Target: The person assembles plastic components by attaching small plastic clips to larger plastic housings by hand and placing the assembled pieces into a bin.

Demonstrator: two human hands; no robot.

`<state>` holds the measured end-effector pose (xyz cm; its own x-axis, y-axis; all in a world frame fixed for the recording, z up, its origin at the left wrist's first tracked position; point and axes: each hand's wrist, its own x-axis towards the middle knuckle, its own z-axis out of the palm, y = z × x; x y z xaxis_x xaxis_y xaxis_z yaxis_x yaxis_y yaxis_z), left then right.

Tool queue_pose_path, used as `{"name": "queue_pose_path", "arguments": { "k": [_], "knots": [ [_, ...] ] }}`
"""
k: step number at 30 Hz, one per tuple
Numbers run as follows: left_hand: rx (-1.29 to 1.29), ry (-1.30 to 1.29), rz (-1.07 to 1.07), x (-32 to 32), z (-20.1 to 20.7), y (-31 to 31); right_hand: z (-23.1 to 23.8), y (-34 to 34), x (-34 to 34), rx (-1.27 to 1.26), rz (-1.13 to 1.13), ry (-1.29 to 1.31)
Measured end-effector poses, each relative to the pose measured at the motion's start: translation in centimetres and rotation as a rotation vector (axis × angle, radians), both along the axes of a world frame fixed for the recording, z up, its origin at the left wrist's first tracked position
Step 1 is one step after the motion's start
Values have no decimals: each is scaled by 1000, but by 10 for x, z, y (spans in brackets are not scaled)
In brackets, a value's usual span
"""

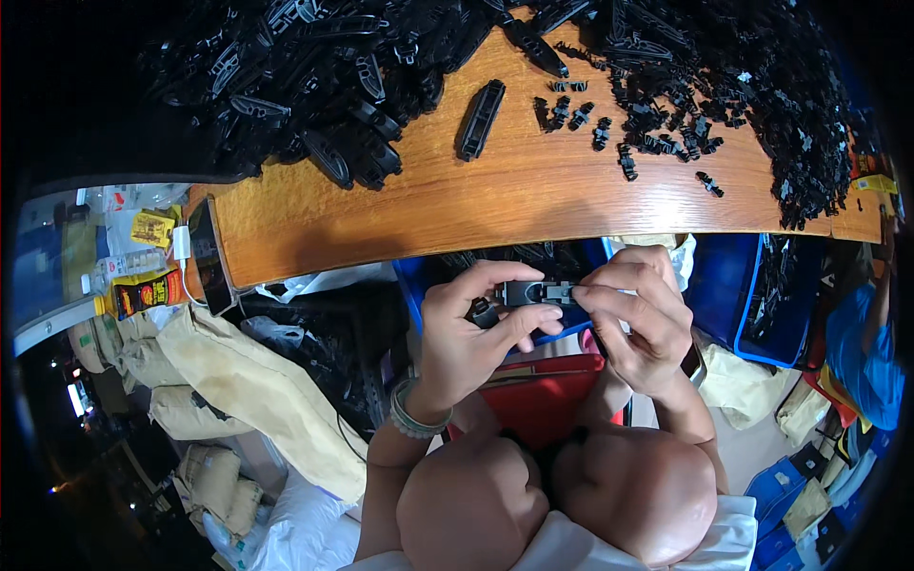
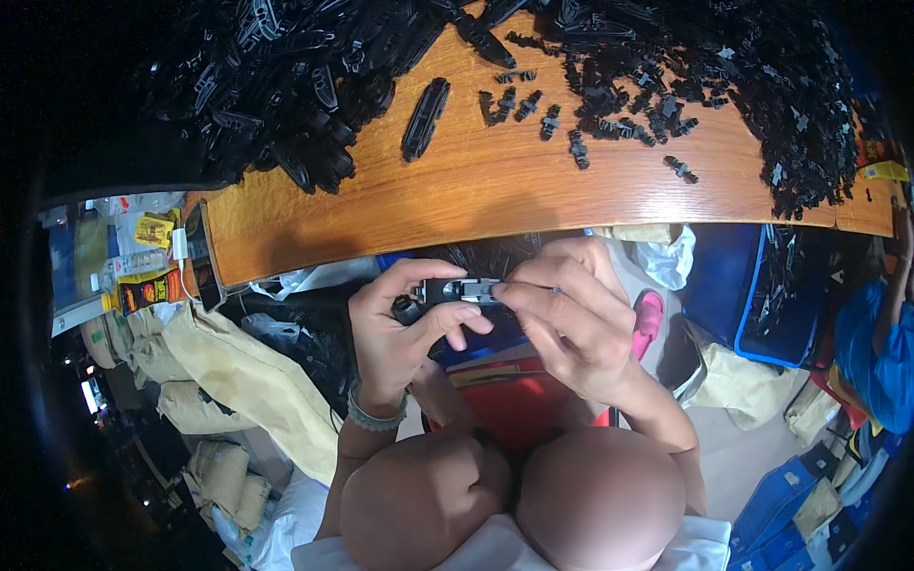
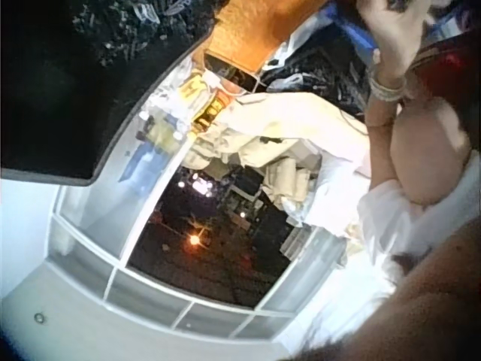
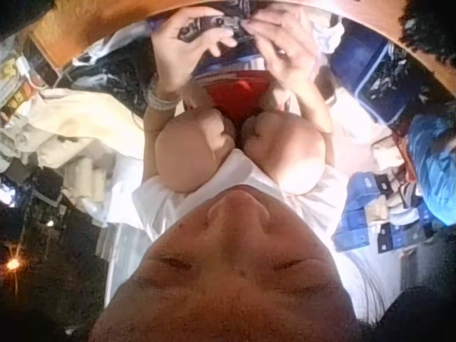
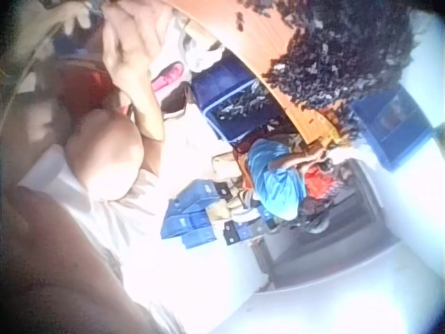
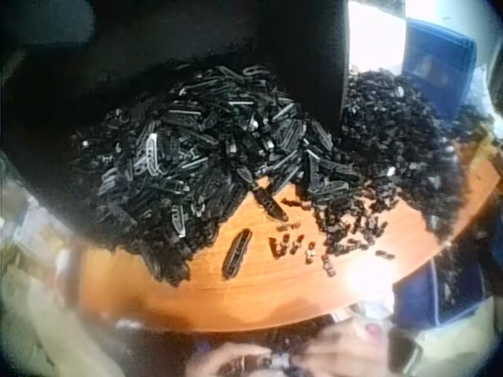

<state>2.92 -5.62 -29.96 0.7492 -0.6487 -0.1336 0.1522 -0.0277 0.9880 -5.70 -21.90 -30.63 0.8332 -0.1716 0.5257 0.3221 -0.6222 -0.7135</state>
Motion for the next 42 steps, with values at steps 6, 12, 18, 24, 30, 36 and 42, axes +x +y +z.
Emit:
{"name": "queue_pose_path", "arguments": {
  "k": [6, 12, 18, 24, 30, 36, 42],
  "knots": [
    [40, -203, 29, 6, -1, 2, -2, 12, 3, 390, -77, 241],
    [94, -187, -27, 3, -1, 2, -8, 3, -4, 362, 22, 290],
    [177, -613, -115, 26, -8, 8, -17, -6, -6, 289, 77, 360],
    [436, -1227, 168, 85, -15, -43, -4, -38, 68, -174, -264, 44],
    [384, -1033, 108, 94, -30, -47, -17, -32, 121, -591, -432, 180],
    [-108, -66, 84, 80, -22, -21, -25, -27, 109, -512, -431, 91],
    [-114, 10, 160, 62, -16, -18, -13, -11, 88, 295, -215, 41]
  ]
}}
